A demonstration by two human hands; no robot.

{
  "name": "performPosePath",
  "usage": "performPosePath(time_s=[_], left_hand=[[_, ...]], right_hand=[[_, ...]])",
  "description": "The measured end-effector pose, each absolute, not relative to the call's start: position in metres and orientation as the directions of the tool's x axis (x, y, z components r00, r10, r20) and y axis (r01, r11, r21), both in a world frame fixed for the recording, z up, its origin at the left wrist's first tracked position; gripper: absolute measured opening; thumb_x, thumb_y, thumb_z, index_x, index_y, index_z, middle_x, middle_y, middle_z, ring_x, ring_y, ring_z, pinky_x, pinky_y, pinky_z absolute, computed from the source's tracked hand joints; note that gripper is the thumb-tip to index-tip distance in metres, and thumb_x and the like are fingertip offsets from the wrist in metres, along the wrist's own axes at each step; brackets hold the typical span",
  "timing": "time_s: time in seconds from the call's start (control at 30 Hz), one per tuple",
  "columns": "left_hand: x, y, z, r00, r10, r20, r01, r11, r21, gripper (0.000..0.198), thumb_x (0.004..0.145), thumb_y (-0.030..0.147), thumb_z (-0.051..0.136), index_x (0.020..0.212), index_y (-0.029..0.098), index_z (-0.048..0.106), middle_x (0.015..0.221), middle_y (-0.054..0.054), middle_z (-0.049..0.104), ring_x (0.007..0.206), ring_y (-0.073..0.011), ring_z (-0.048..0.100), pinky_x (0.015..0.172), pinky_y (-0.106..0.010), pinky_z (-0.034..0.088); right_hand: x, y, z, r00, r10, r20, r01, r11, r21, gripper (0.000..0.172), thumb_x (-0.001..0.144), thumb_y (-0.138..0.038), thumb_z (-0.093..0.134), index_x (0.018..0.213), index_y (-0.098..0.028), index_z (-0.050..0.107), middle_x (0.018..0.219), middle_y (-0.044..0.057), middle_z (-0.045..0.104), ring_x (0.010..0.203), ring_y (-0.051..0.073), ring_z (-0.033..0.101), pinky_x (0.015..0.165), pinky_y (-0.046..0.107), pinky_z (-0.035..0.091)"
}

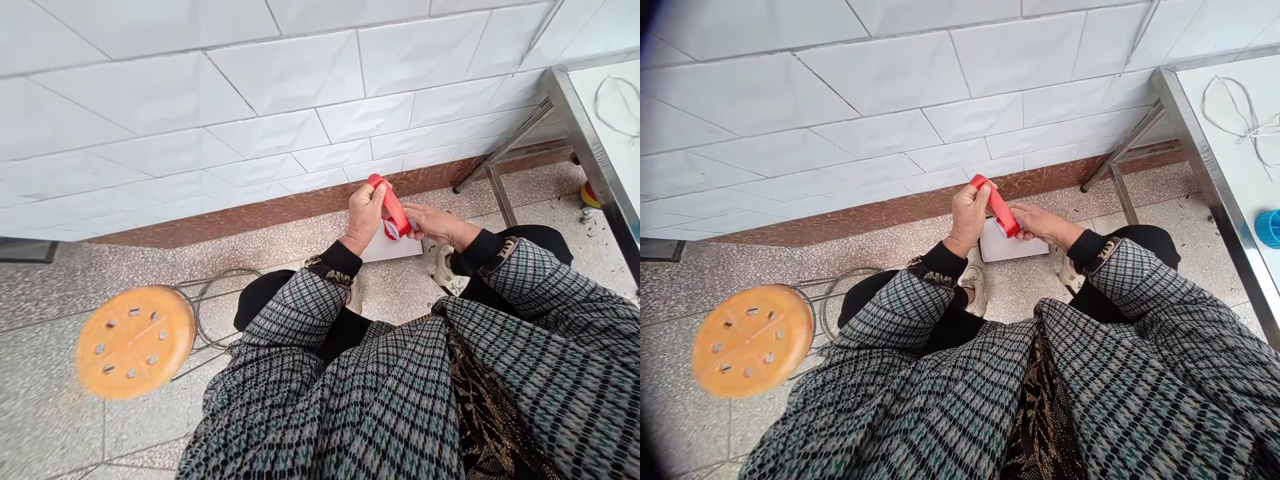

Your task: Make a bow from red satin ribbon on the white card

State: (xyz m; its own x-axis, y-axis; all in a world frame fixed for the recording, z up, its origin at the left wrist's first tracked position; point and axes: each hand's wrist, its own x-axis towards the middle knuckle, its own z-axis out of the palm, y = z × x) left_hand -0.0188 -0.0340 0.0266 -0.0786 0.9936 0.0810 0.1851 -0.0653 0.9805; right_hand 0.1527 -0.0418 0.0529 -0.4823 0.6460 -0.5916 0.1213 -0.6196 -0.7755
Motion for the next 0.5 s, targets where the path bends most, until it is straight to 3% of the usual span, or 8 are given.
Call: performPosePath(time_s=[0.3,0.5], left_hand=[[-0.019,-0.029,0.022,-0.033,0.999,0.007,0.149,-0.002,0.989,0.027,0.100,0.038,0.054,0.096,0.020,0.074,0.072,-0.001,0.067,0.057,-0.0110,0.058,0.055,-0.025,0.050],[-0.022,-0.018,0.009,-0.078,0.996,-0.033,0.163,0.046,0.986,0.023,0.096,0.029,0.057,0.083,0.018,0.073,0.071,-0.002,0.066,0.059,-0.0113,0.055,0.058,-0.026,0.047]], right_hand=[[0.153,-0.040,0.056,-0.401,0.645,-0.650,0.146,-0.656,-0.741,0.015,0.101,-0.018,0.053,0.114,-0.021,0.060,0.080,0.003,0.067,0.054,0.010,0.056,0.042,0.017,0.036],[0.155,-0.046,0.064,-0.495,0.739,-0.457,0.147,-0.447,-0.882,0.018,0.106,-0.023,0.049,0.123,-0.021,0.056,0.084,0.000,0.064,0.063,0.010,0.056,0.055,0.019,0.045]])
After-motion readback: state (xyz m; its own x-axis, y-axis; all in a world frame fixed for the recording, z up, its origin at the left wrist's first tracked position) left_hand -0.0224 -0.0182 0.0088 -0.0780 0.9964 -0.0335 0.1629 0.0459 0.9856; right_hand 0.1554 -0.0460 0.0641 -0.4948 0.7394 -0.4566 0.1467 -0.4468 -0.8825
